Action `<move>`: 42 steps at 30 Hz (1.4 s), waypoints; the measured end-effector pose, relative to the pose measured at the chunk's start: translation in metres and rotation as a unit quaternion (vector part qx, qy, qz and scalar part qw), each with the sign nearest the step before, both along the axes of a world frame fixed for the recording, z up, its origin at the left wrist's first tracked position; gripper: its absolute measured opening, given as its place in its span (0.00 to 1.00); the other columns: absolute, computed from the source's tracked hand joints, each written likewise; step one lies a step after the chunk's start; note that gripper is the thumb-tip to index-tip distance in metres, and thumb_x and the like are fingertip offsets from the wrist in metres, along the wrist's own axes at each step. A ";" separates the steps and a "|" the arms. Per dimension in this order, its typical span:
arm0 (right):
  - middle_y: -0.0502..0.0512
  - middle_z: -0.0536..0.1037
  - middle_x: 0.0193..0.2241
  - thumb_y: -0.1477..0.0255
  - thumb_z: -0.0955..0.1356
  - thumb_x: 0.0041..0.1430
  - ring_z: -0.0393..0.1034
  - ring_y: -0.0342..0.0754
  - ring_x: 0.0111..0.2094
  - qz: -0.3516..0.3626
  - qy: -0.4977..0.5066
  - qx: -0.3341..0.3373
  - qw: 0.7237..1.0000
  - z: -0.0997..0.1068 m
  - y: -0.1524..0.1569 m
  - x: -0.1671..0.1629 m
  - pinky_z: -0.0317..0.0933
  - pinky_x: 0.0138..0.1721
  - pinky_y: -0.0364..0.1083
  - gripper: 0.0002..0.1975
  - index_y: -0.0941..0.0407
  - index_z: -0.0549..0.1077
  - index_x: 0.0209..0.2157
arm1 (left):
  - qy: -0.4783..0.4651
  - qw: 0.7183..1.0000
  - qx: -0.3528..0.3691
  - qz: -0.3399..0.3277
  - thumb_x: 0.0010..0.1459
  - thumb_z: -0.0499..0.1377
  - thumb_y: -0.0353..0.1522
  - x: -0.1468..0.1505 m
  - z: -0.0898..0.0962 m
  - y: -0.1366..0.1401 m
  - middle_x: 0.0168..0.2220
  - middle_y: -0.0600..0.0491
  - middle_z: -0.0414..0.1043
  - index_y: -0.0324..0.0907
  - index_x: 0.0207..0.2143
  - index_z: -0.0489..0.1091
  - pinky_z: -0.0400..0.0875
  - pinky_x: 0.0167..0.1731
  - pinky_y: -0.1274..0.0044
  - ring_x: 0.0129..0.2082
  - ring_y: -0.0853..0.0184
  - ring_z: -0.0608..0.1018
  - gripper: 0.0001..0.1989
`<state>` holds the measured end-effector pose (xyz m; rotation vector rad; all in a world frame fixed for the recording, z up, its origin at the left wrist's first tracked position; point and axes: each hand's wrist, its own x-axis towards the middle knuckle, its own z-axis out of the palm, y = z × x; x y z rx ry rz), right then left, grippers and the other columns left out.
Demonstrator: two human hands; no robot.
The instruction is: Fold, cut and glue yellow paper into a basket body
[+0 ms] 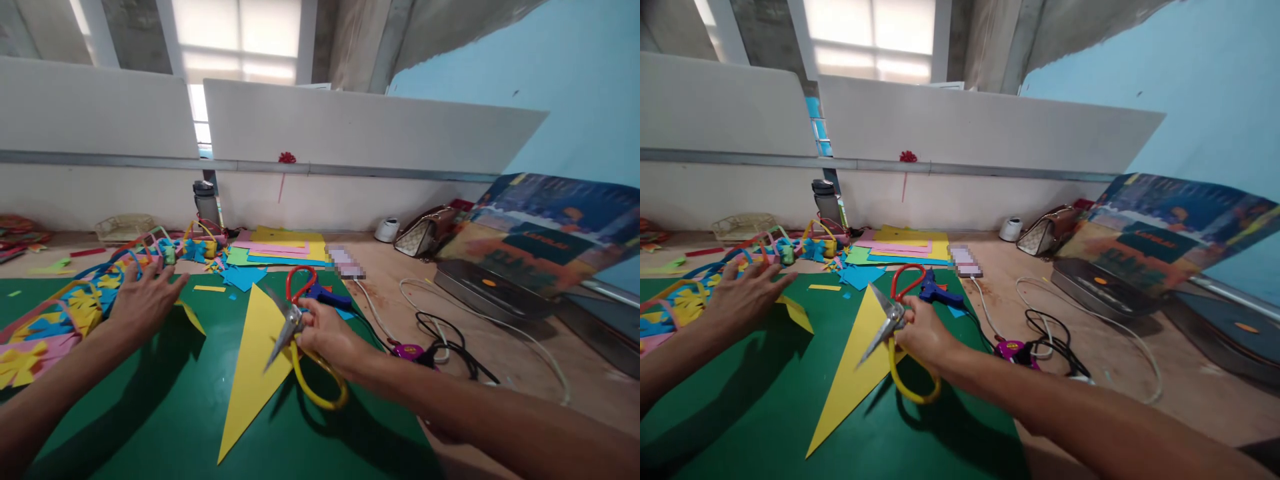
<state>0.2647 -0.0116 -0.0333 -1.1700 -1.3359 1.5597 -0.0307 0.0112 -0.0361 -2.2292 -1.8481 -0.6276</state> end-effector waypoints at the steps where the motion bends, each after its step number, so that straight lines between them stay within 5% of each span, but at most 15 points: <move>1: 0.44 0.72 0.21 0.85 0.62 0.34 0.68 0.43 0.22 -0.015 0.002 0.012 1.000 0.003 0.009 -0.008 0.60 0.23 0.40 0.26 0.57 0.62 0.40 | -0.037 0.999 -0.020 -0.011 0.55 0.50 0.26 0.004 0.001 -0.002 0.41 0.41 0.72 0.38 0.34 0.73 0.50 0.52 0.48 0.52 0.40 0.66 0.12; 5: 0.47 0.74 0.26 0.84 0.62 0.43 0.70 0.42 0.25 -0.052 0.029 0.063 0.996 0.017 0.038 -0.043 0.65 0.27 0.41 0.19 0.56 0.61 0.40 | -0.139 0.971 -0.153 -0.118 0.61 0.46 0.44 0.033 -0.004 -0.008 0.28 0.48 0.74 0.41 0.30 0.72 0.71 0.35 0.68 0.32 0.55 0.76 0.21; 9: 0.46 0.74 0.32 0.83 0.62 0.48 0.70 0.40 0.25 -0.072 0.037 0.116 0.990 0.021 0.050 -0.078 0.66 0.28 0.40 0.18 0.53 0.60 0.41 | -0.442 0.824 -0.278 -0.220 0.57 0.53 0.49 0.064 -0.018 -0.011 0.41 0.46 0.75 0.41 0.42 0.70 0.71 0.38 0.73 0.43 0.58 0.75 0.22; 11: 0.47 0.75 0.32 0.81 0.62 0.48 0.68 0.40 0.22 -0.069 0.020 0.129 0.989 0.015 0.051 -0.090 0.64 0.23 0.41 0.21 0.53 0.58 0.45 | -0.535 0.768 -0.277 -0.215 0.55 0.56 0.50 0.075 -0.025 -0.011 0.37 0.46 0.76 0.39 0.38 0.71 0.71 0.36 0.74 0.37 0.60 0.77 0.23; 13: 0.47 0.75 0.32 0.81 0.63 0.47 0.69 0.41 0.24 -0.061 -0.005 0.151 0.987 0.008 0.053 -0.096 0.64 0.24 0.40 0.24 0.54 0.58 0.47 | -0.586 0.742 -0.265 -0.192 0.52 0.57 0.52 0.083 -0.031 -0.009 0.29 0.47 0.76 0.38 0.31 0.70 0.71 0.29 0.75 0.28 0.64 0.76 0.24; 18: 0.44 0.70 0.20 0.80 0.65 0.46 0.66 0.41 0.24 -0.011 -0.122 0.244 0.962 0.006 0.063 -0.081 0.60 0.26 0.39 0.05 0.57 0.67 0.27 | -0.592 0.765 -0.205 -0.149 0.53 0.55 0.53 0.085 -0.035 -0.006 0.17 0.55 0.69 0.41 0.25 0.64 0.63 0.20 0.79 0.16 0.70 0.70 0.23; 21: 0.45 0.67 0.17 0.77 0.65 0.51 0.63 0.41 0.23 -0.008 -0.202 0.315 0.927 0.017 0.063 -0.068 0.57 0.28 0.40 0.09 0.57 0.65 0.19 | -0.564 0.798 -0.166 -0.134 0.54 0.53 0.53 0.084 -0.029 -0.007 0.15 0.56 0.68 0.42 0.23 0.63 0.62 0.19 0.79 0.15 0.70 0.69 0.23; 26: 0.53 0.72 0.33 0.75 0.67 0.54 0.65 0.47 0.38 -0.004 -0.305 0.423 0.853 0.027 0.059 -0.064 0.58 0.42 0.46 0.02 0.56 0.69 0.31 | -0.572 0.796 -0.157 -0.124 0.54 0.53 0.52 0.086 -0.025 -0.005 0.15 0.56 0.68 0.42 0.23 0.63 0.61 0.19 0.80 0.15 0.70 0.69 0.23; 31: 0.64 0.68 0.47 0.74 0.70 0.53 0.59 0.55 0.51 0.002 -0.383 0.454 0.805 0.024 0.067 -0.069 0.55 0.50 0.52 0.16 0.60 0.66 0.44 | -0.637 0.753 -0.130 -0.101 0.51 0.57 0.51 0.088 -0.029 0.007 0.16 0.58 0.68 0.41 0.27 0.64 0.64 0.20 0.79 0.15 0.70 0.70 0.21; 37: 0.64 0.72 0.44 0.70 0.66 0.58 0.65 0.55 0.48 0.002 -0.438 0.413 0.798 0.020 0.084 -0.060 0.59 0.46 0.52 0.14 0.60 0.65 0.46 | -0.668 0.728 -0.127 -0.090 0.50 0.58 0.50 0.099 -0.029 0.017 0.17 0.60 0.67 0.40 0.30 0.63 0.63 0.18 0.81 0.14 0.72 0.69 0.21; 42: 0.66 0.72 0.47 0.65 0.68 0.54 0.67 0.57 0.49 0.018 -0.472 0.362 0.804 0.008 0.091 -0.056 0.61 0.43 0.51 0.24 0.61 0.63 0.50 | -0.684 0.716 -0.127 -0.064 0.55 0.55 0.46 0.112 -0.037 0.038 0.14 0.61 0.62 0.40 0.25 0.62 0.61 0.16 0.82 0.12 0.74 0.66 0.18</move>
